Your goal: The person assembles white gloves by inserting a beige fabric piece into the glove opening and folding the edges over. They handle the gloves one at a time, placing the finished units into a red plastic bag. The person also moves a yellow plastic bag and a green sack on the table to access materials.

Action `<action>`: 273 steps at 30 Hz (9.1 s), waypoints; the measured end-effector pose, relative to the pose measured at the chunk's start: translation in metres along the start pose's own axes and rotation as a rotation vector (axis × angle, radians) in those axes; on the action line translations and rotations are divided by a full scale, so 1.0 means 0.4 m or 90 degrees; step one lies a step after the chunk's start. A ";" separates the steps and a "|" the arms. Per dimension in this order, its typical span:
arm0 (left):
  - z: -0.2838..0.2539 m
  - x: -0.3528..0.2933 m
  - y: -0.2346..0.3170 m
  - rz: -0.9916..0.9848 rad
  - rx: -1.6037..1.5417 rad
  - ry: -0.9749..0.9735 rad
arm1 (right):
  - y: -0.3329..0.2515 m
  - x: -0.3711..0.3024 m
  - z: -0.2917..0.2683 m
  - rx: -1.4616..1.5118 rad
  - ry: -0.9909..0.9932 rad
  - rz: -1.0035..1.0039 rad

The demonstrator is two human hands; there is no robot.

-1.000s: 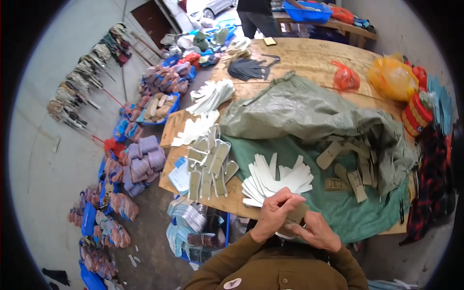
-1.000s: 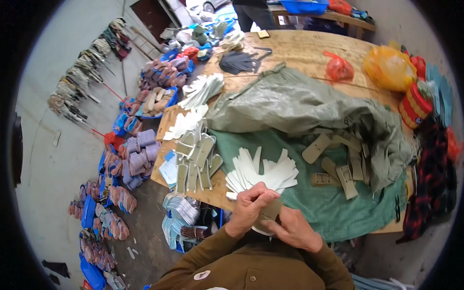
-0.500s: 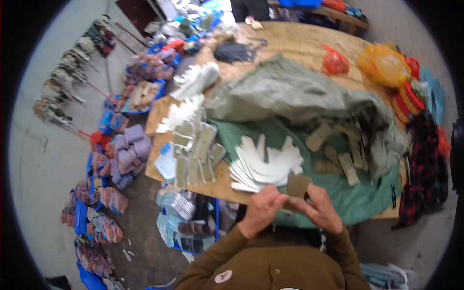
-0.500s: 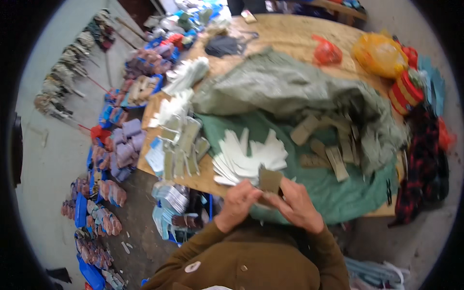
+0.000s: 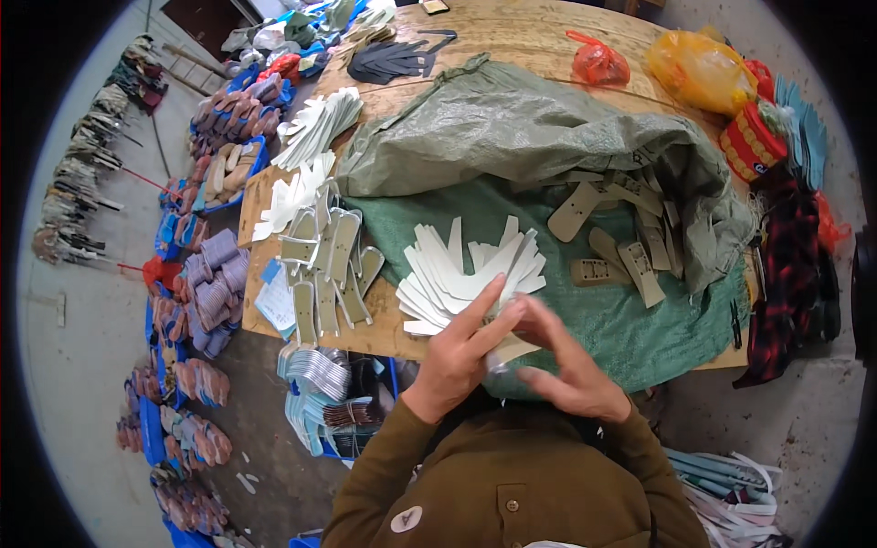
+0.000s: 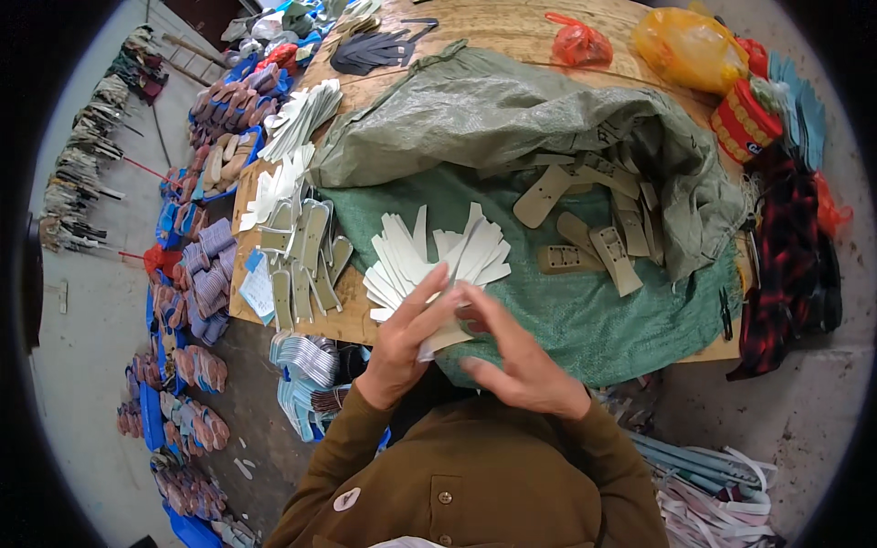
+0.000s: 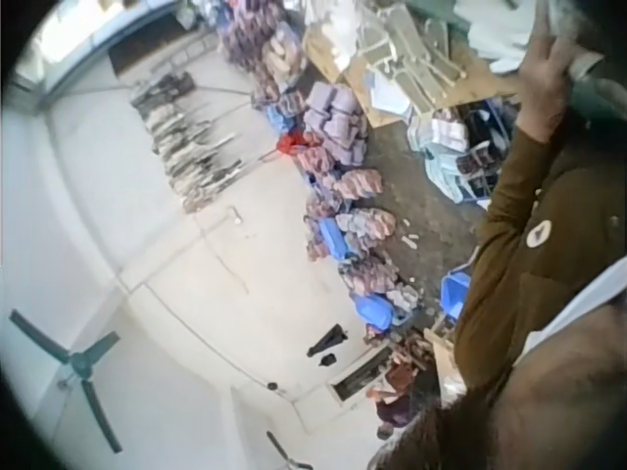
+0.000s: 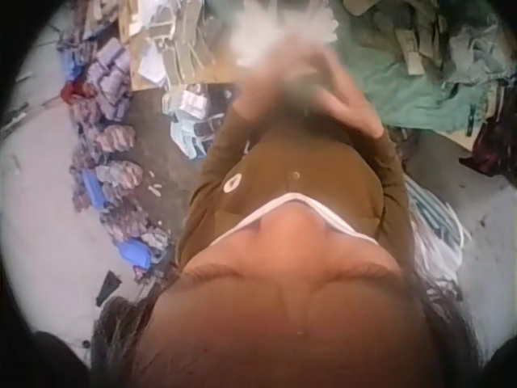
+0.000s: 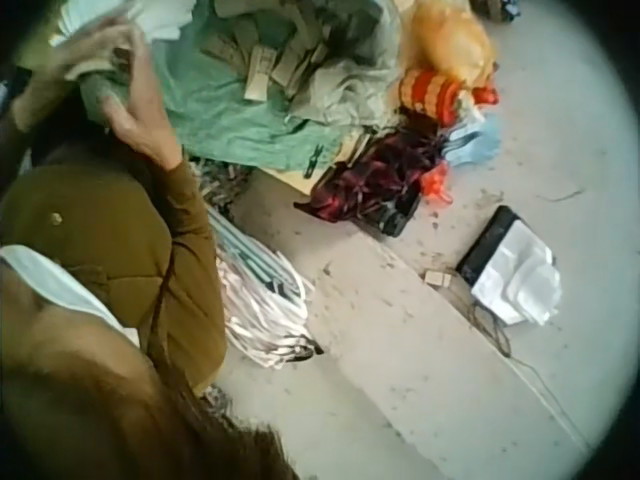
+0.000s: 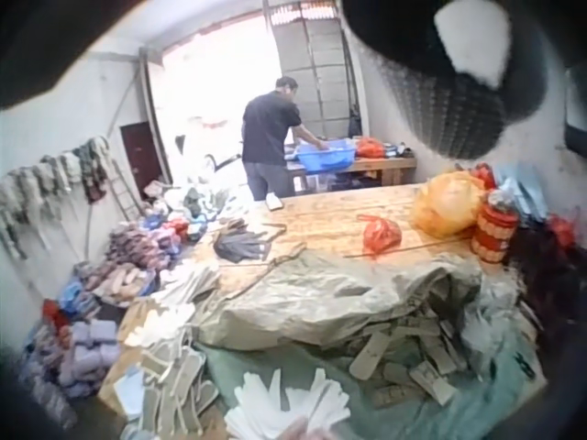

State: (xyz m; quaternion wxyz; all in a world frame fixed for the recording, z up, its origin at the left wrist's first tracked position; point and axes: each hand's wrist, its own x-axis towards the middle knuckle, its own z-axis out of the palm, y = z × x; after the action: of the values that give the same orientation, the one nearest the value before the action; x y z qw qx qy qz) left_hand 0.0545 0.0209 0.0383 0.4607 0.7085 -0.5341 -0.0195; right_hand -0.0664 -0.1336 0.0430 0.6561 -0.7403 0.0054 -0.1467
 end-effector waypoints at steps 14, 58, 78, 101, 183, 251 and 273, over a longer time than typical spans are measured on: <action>0.050 -0.100 -0.009 0.033 -0.081 0.106 | 0.026 0.018 0.026 0.094 0.100 0.139; 0.082 -0.081 0.047 -0.434 -0.399 -0.176 | 0.097 0.012 0.012 0.277 0.155 0.255; 0.176 -0.025 -0.015 -0.604 -0.870 0.352 | 0.114 0.012 -0.026 0.219 0.063 0.099; 0.089 -0.068 0.068 -0.646 -1.039 -0.306 | 0.058 -0.031 -0.019 0.155 -0.011 0.015; -0.025 -0.122 -0.085 -0.354 -0.104 0.058 | 0.235 0.186 0.032 -0.543 -0.014 -0.277; 0.117 -0.013 0.063 -0.556 -1.146 0.239 | -0.020 0.051 -0.073 -0.267 0.021 -0.141; 0.118 -0.018 0.054 -0.572 -1.125 0.245 | 0.013 0.064 -0.064 -0.295 -0.007 -0.169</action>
State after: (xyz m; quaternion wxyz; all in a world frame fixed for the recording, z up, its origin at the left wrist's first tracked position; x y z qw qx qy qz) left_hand 0.0109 -0.0034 0.0223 0.8488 0.2404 0.0716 -0.4655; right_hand -0.0468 -0.1642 0.0459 0.4445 -0.8656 -0.0617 -0.2221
